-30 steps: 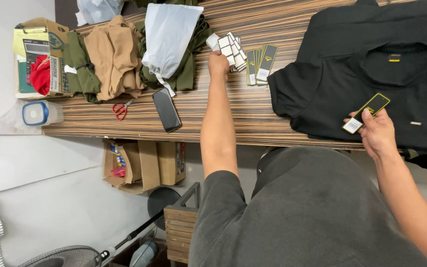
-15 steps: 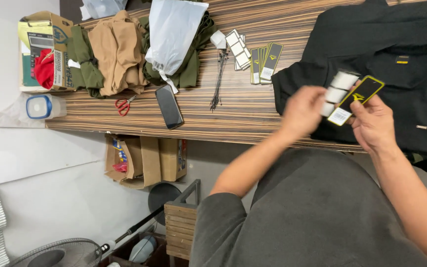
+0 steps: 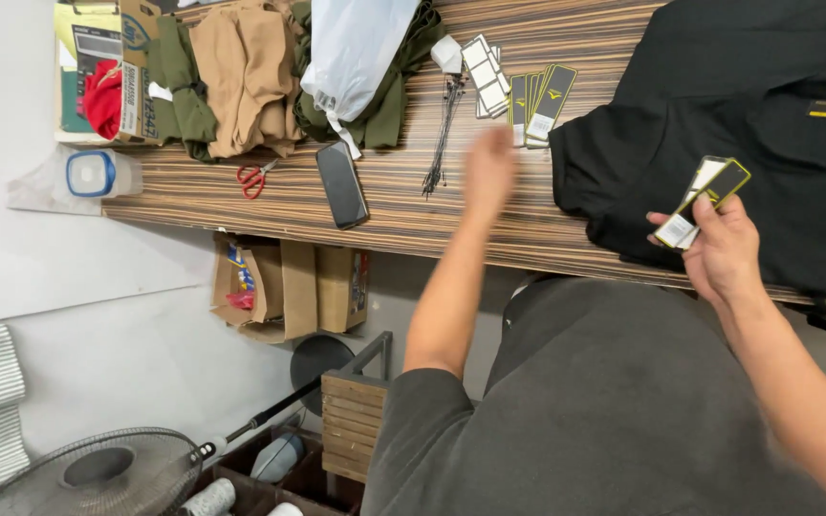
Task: The person attaches tags to black t-shirts on a table. They pick up a tag, thread a string through the tag and the shirt's collar, and then fold the shirt. This process is repeated for multiple shirts.
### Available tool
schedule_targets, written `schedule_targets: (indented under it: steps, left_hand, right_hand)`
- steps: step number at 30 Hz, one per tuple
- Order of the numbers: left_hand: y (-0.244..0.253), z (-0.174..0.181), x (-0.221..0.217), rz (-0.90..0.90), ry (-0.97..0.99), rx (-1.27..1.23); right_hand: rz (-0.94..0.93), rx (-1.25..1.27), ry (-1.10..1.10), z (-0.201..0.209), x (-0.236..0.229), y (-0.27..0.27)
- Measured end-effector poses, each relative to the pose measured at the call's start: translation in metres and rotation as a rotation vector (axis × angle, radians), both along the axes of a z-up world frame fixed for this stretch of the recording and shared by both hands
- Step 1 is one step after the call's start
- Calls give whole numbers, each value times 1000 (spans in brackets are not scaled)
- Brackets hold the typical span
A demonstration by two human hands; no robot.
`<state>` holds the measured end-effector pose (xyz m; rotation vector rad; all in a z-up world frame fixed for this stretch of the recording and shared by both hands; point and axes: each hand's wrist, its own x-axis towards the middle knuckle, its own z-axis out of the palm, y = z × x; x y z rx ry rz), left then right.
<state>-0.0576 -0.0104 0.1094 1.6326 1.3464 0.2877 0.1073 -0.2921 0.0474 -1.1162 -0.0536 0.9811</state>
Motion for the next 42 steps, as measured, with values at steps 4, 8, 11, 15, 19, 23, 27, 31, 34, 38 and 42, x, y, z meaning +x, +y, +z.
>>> schedule_targets:
  steps: [4, 8, 11, 15, 19, 23, 27, 31, 34, 38, 42]
  left_hand:
    - [102, -103, -54, 134, 361, 423]
    - [125, -115, -67, 44, 419, 309]
    - [127, -84, -75, 147, 349, 149]
    - [133, -50, -80, 183, 334, 100]
    - [136, -35, -82, 203, 332, 91]
    - [141, -43, -87, 167, 407, 164]
    - [170, -98, -98, 282, 344, 347]
    - [134, -50, -78, 406, 244, 622]
    - [77, -14, -46, 448, 20, 305]
    - [-38, -23, 36, 427, -657, -348]
    - [-171, -4, 111, 191, -999, -580]
  right_hand:
    - [-3, -87, 18, -7, 3, -15]
    - [-55, -89, 42, -39, 14, -29]
    - [-65, -95, 61, -41, 12, -37]
    - [-56, -86, 70, -28, 10, -37]
    - [-39, -75, 115, -22, 13, -34]
    - [-3, -133, 82, -22, 12, -37]
    - [29, -97, 42, -17, 12, -42]
    - [-44, -59, 67, -13, 23, -61]
    - [-67, -92, 37, -12, 34, -78]
    - [-65, -48, 79, -20, 43, -97]
    - [12, 106, 148, 7, 38, -101]
